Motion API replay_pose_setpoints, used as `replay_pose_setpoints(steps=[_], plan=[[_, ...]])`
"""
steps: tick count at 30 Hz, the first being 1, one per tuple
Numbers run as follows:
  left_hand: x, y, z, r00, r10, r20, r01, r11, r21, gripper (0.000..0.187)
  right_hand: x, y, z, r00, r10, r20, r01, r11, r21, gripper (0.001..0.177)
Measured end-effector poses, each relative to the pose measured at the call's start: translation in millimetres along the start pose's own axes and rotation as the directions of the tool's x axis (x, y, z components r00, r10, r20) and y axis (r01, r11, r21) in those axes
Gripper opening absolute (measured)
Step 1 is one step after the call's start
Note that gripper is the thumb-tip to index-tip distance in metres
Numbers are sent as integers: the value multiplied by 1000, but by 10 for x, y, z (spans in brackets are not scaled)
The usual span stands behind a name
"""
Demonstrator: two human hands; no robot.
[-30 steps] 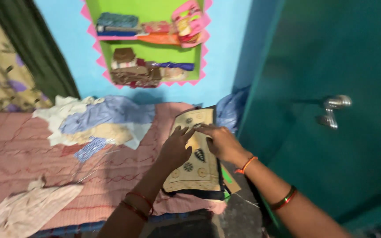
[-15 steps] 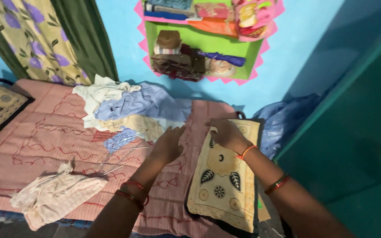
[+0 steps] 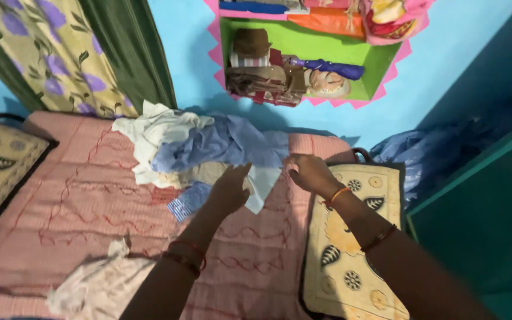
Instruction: The person buttons a striped shirt hanging on a blue metal rack, then places it back on the rack. The person then picks up a white shirt from a bed, places it on a hanger, hangs it on the rack, and begins buttoning it.
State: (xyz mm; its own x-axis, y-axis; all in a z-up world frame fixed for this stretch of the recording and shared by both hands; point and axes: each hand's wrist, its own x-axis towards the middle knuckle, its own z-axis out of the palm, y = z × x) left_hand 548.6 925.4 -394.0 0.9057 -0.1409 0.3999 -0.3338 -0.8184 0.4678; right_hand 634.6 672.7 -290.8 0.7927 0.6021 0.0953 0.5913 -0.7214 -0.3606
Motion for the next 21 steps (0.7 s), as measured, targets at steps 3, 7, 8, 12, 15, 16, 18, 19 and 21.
replay_pose_setpoints(steps=[3,7,8,12,15,16,18,19,21], plan=[[-18,-642,152,999,8,47,-7,1000,-8,75,260,143,343,999,11,-34,-9,998,63,32],[-248,-1346,421,1000,-5,18,5,1000,-12,77,444,364,982,992,106,-64,-100,991,84,30],[-320,-1478,489,1000,3,14,-2,1000,-7,75,419,412,1136,995,75,-69,-69,994,85,29],[-564,-1818,684,972,-160,171,172,983,-62,66,242,489,1563,994,105,9,-106,994,21,32],[-803,-1942,948,930,-239,280,267,962,-65,64,86,585,1777,932,302,201,-331,934,132,35],[-915,-1965,1063,901,-273,336,306,951,-49,65,64,621,1859,931,293,215,-319,943,95,35],[-1213,-1995,1323,827,-342,446,385,923,-7,71,-3,668,2090,929,271,251,-286,958,27,35],[-1416,-1998,1446,812,-357,461,405,914,-5,67,-59,673,2240,911,280,304,-298,954,16,36],[-1688,-2038,1628,792,-386,474,436,900,4,63,-75,736,2541,875,286,391,-307,952,-9,38]])
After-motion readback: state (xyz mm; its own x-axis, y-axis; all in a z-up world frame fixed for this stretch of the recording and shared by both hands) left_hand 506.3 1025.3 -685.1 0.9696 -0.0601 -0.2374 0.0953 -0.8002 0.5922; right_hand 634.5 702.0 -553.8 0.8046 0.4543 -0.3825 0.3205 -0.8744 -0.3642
